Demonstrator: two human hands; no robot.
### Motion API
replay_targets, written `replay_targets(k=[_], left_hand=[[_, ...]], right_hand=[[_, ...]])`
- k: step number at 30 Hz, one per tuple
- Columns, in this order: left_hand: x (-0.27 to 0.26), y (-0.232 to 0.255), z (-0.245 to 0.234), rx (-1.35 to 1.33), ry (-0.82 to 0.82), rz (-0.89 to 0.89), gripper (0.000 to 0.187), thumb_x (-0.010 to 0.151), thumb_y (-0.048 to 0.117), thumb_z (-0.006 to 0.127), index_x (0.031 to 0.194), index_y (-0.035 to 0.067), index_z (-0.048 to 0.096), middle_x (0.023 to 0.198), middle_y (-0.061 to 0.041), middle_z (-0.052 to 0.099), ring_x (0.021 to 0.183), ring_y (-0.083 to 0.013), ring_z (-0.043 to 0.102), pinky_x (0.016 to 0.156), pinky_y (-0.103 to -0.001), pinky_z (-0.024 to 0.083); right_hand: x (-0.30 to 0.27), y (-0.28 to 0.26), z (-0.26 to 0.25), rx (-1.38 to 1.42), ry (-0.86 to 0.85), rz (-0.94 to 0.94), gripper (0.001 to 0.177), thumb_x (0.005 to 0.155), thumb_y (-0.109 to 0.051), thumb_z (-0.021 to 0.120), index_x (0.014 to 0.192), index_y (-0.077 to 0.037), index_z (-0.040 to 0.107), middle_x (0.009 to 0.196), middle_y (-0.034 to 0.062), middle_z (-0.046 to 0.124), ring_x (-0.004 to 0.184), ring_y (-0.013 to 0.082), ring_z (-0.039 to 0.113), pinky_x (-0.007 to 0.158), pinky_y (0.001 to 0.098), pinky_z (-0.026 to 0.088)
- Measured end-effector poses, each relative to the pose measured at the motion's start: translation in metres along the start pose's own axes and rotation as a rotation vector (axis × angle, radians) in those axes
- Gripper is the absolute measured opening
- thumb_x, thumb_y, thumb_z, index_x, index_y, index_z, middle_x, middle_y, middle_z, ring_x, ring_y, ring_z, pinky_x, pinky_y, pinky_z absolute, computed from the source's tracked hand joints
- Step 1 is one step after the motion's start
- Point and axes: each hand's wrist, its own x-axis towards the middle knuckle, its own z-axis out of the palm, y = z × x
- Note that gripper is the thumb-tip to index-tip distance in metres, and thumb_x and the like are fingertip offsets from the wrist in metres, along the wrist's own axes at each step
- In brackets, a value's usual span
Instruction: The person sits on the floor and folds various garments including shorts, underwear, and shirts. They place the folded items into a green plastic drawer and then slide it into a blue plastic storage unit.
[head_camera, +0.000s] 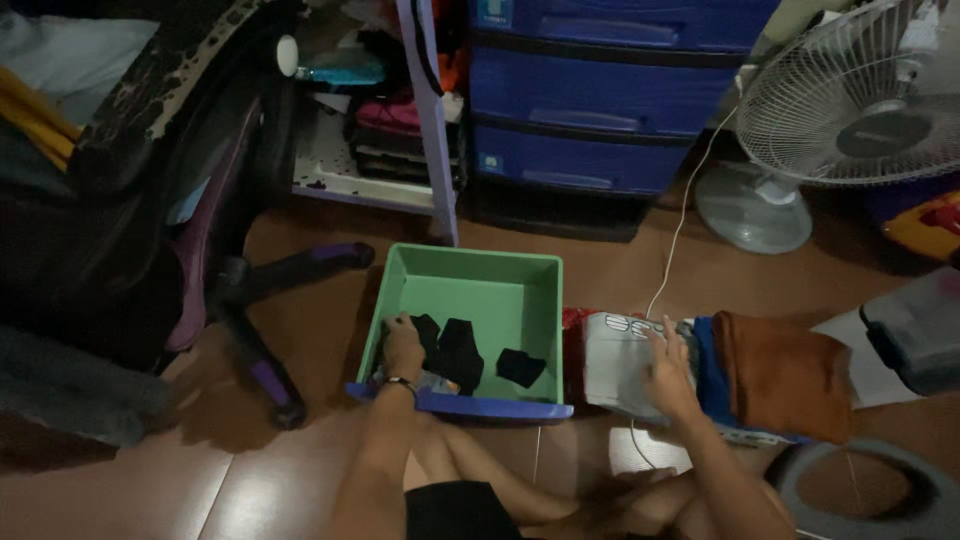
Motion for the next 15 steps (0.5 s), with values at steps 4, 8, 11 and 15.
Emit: replay_targets(k=[4, 8, 11, 15], left_hand=[[0.042, -0.004, 0.015, -0.144, 0.223, 0.241, 0.090, 0.076, 0.002, 0.083, 0.152, -0.003, 0.034, 0.151, -0.036, 0.040, 0.119, -0.0500, 0.061, 0.094, -0.051, 0.056], [0.073, 0.010, 0.008, -0.183, 0.208, 0.479, 0.073, 0.076, 0.006, 0.082, 0.139, 0.000, 0.046, 0.139, -0.030, 0.050, 0.113, -0.0450, 0.065, 0.090, -0.050, 0.057], [0.069, -0.003, 0.003, -0.065, 0.147, 0.477, 0.060, 0.076, 0.010, 0.082, 0.129, 0.002, 0.056, 0.131, -0.026, 0.058, 0.109, -0.0413, 0.067, 0.088, -0.049, 0.058], [0.038, -0.050, 0.011, 0.203, 0.044, 0.450, 0.044, 0.076, 0.015, 0.081, 0.116, 0.005, 0.068, 0.119, -0.020, 0.069, 0.103, -0.0363, 0.071, 0.084, -0.047, 0.059]], right_hand=[[0.003, -0.043, -0.020, 0.001, 0.080, -0.079, 0.070, 0.075, 0.007, 0.065, 0.141, -0.010, 0.051, 0.163, 0.0211, 0.030, 0.142, 0.0447, 0.037, 0.118, 0.0531, 0.032], [0.007, -0.097, -0.015, 0.139, 0.168, -0.263, 0.062, 0.079, 0.008, 0.064, 0.138, -0.005, 0.054, 0.161, 0.0236, 0.031, 0.143, 0.0449, 0.037, 0.117, 0.0524, 0.032], [0.008, -0.130, -0.001, 0.284, 0.115, -0.347, 0.061, 0.077, 0.010, 0.062, 0.136, -0.006, 0.056, 0.160, 0.0217, 0.032, 0.140, 0.0426, 0.040, 0.116, 0.0496, 0.036], [-0.010, -0.159, 0.006, 0.348, -0.070, -0.345, 0.057, 0.076, 0.010, 0.064, 0.130, -0.008, 0.059, 0.160, 0.0185, 0.031, 0.138, 0.0410, 0.040, 0.114, 0.0503, 0.036]])
